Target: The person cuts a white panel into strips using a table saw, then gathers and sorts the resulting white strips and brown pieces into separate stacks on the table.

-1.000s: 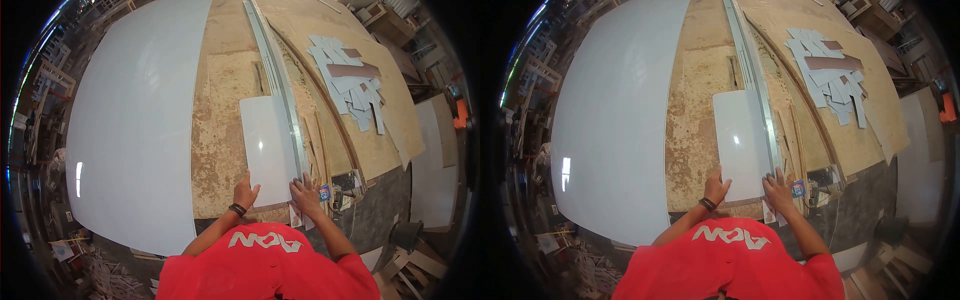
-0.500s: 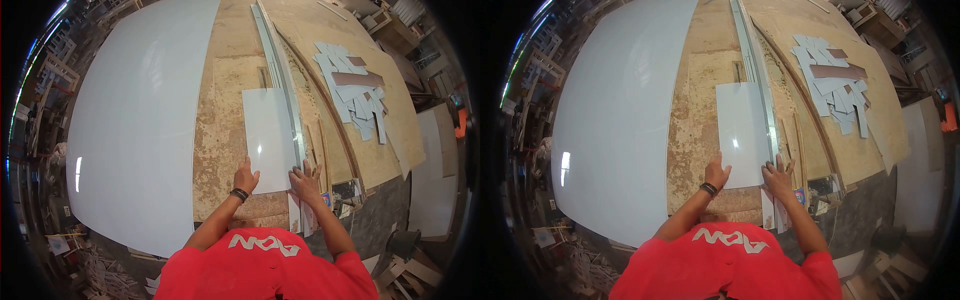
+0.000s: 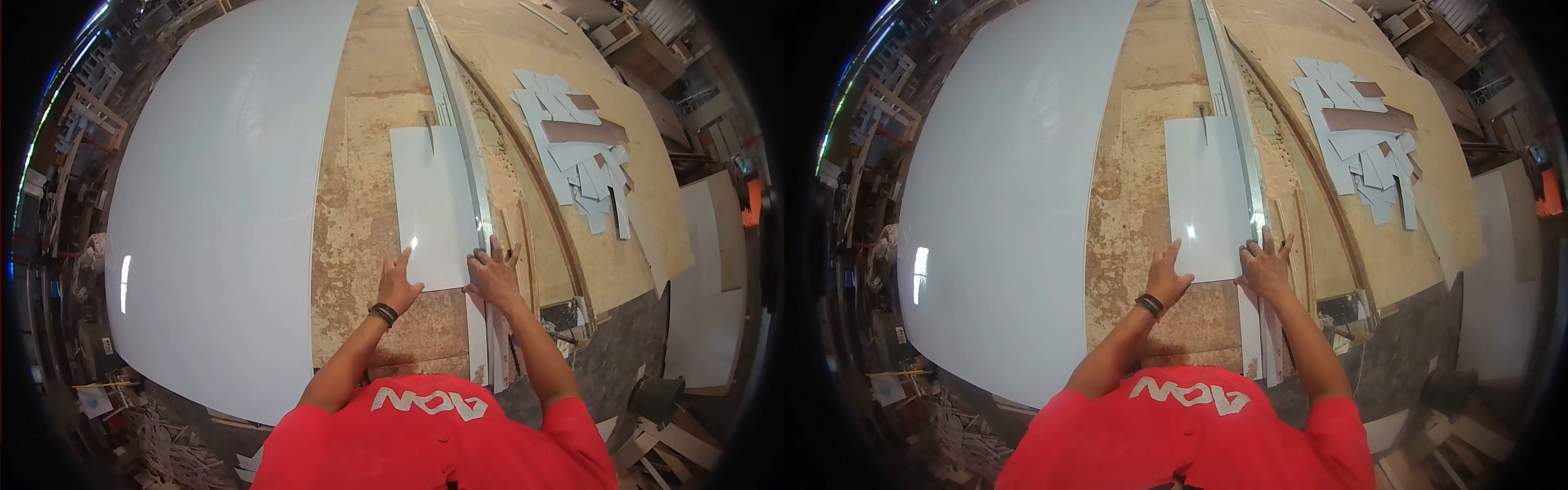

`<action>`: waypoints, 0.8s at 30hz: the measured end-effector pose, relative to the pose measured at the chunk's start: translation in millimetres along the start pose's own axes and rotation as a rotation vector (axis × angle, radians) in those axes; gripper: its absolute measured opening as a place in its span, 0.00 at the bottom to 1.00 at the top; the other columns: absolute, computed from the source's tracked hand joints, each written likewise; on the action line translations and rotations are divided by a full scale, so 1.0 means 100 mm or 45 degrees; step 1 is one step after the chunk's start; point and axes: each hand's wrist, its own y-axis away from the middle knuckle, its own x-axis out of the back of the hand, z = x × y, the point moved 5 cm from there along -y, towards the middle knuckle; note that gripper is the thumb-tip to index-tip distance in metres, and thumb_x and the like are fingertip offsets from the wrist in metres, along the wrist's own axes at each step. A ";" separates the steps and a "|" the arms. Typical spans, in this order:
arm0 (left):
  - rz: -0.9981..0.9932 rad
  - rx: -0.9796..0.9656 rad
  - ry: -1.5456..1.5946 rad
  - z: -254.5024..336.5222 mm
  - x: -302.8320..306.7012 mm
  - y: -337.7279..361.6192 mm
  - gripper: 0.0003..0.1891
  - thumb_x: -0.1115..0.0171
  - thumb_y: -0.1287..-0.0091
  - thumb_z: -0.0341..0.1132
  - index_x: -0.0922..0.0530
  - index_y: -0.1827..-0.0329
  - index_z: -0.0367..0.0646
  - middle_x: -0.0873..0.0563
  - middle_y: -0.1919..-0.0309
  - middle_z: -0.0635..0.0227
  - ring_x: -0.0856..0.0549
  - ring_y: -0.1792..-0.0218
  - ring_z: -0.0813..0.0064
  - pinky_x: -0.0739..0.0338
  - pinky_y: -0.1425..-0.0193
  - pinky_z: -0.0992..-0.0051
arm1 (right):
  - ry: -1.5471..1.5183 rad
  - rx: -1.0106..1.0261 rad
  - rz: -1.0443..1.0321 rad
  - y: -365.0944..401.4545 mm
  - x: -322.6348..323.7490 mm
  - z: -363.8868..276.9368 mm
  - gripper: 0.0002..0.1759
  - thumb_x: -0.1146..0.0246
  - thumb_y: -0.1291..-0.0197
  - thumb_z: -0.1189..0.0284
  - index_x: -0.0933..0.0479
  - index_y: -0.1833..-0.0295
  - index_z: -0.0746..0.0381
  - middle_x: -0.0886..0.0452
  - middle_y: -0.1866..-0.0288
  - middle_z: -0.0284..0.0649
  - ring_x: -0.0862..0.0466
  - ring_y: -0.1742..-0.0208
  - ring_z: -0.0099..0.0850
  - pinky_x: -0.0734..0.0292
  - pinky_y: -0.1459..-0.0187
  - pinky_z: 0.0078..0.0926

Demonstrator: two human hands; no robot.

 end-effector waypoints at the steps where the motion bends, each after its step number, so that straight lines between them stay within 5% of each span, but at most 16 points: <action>1: -0.001 0.002 0.002 0.01 0.00 -0.02 0.44 0.26 0.47 0.31 0.32 0.23 0.38 0.24 0.47 0.46 0.19 0.47 0.48 0.21 0.36 0.60 | 0.001 0.000 -0.003 -0.04 0.01 0.01 0.39 0.19 0.58 0.51 0.18 0.37 0.53 0.21 0.32 0.32 0.47 0.15 0.49 0.68 0.28 0.91; 9: -0.111 -0.134 -0.220 0.05 0.02 -0.43 0.47 0.22 0.48 0.30 0.34 0.22 0.37 0.30 0.43 0.44 0.23 0.40 0.44 0.23 0.33 0.58 | 0.028 -0.015 -0.043 -0.47 0.06 0.12 0.39 0.18 0.59 0.51 0.16 0.39 0.53 0.20 0.32 0.32 0.47 0.15 0.49 0.70 0.28 0.90; 24: -0.078 -0.124 -0.338 0.13 0.25 -1.44 0.38 0.30 0.47 0.29 0.25 0.28 0.36 0.27 0.45 0.44 0.21 0.42 0.43 0.21 0.35 0.58 | 0.047 0.013 -0.009 -1.44 0.22 0.37 0.37 0.19 0.58 0.51 0.15 0.40 0.54 0.20 0.32 0.33 0.48 0.15 0.50 0.70 0.28 0.91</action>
